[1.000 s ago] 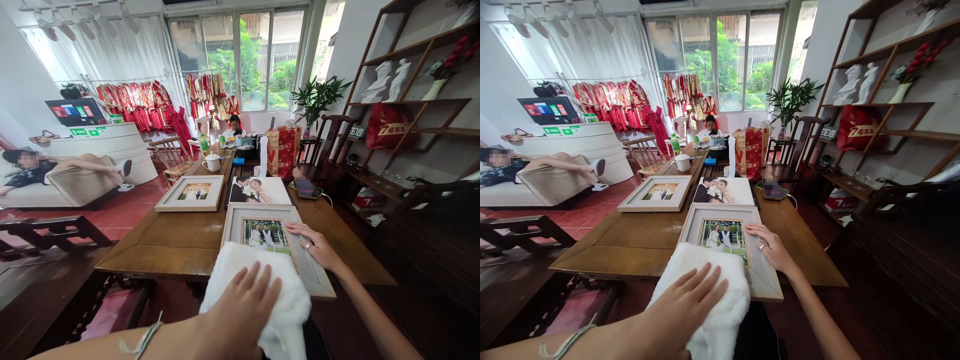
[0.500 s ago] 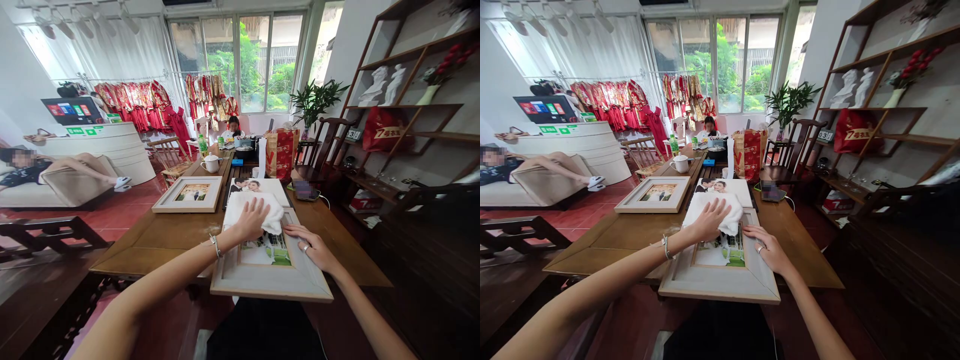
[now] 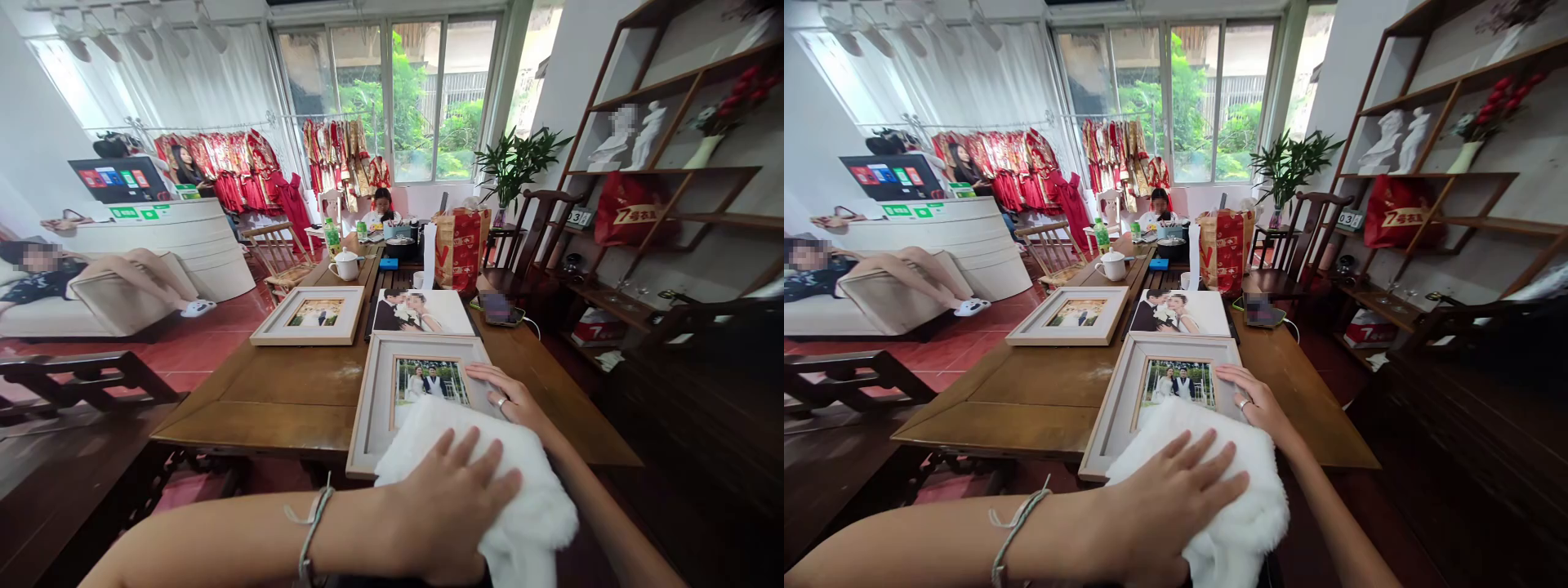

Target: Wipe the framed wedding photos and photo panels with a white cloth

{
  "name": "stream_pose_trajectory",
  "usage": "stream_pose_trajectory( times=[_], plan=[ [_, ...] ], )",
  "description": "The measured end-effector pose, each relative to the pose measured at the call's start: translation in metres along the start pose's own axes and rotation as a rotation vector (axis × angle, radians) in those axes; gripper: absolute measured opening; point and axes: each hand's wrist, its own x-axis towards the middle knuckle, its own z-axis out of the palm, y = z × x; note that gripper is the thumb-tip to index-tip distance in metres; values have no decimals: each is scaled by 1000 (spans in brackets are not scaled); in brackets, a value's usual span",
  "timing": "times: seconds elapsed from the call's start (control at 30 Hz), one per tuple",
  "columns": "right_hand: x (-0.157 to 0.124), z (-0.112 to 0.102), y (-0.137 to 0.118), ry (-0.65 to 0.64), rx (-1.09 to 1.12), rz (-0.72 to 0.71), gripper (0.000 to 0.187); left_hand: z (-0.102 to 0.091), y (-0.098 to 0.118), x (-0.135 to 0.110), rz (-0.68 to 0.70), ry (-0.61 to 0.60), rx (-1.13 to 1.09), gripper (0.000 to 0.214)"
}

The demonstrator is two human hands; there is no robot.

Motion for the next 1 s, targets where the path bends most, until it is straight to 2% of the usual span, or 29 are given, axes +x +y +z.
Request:
stream_pose_trajectory(
  times=[0.17, 0.27, 0.33, 0.4, 0.53, 0.63, 0.77, 0.87, 0.93, 1.0],
  plan=[
    [-1, 0, -3, -3, 7, -17, 38, 5, -31, 14, -284, -72, 93, 72],
    [-1, 0, -5, 3, -12, -2, 40, 4, -51, 10, -521, -117, 190, 72],
    [-1, 0, -6, 2, -14, 4, 41, 3, -52, -1, -651, -132, 254, 73],
    [-2, 0, -6, 2, -14, 3, 42, 1, -41, -17, -699, -182, 266, 74],
    [-2, -1, -4, 5, -15, -6, 43, 3, -9, -44, -615, -328, 109, 79],
    [-2, -1, -4, 3, -20, 0, 43, 12, -3, -49, -544, -273, 32, 87],
    [-2, 0, -5, 3, -24, -1, 41, 20, -14, -32, -348, -104, -37, 95],
    [-1, 0, -5, 1, -21, -16, 40, 16, -18, -9, -210, -32, -74, 91],
    [-1, 0, -5, -7, -21, -22, 39, 10, -17, 4, -205, -43, -83, 85],
    [-1, 0, -5, -11, -18, -21, 38, 7, -17, 14, -279, -71, -66, 80]
  ],
)
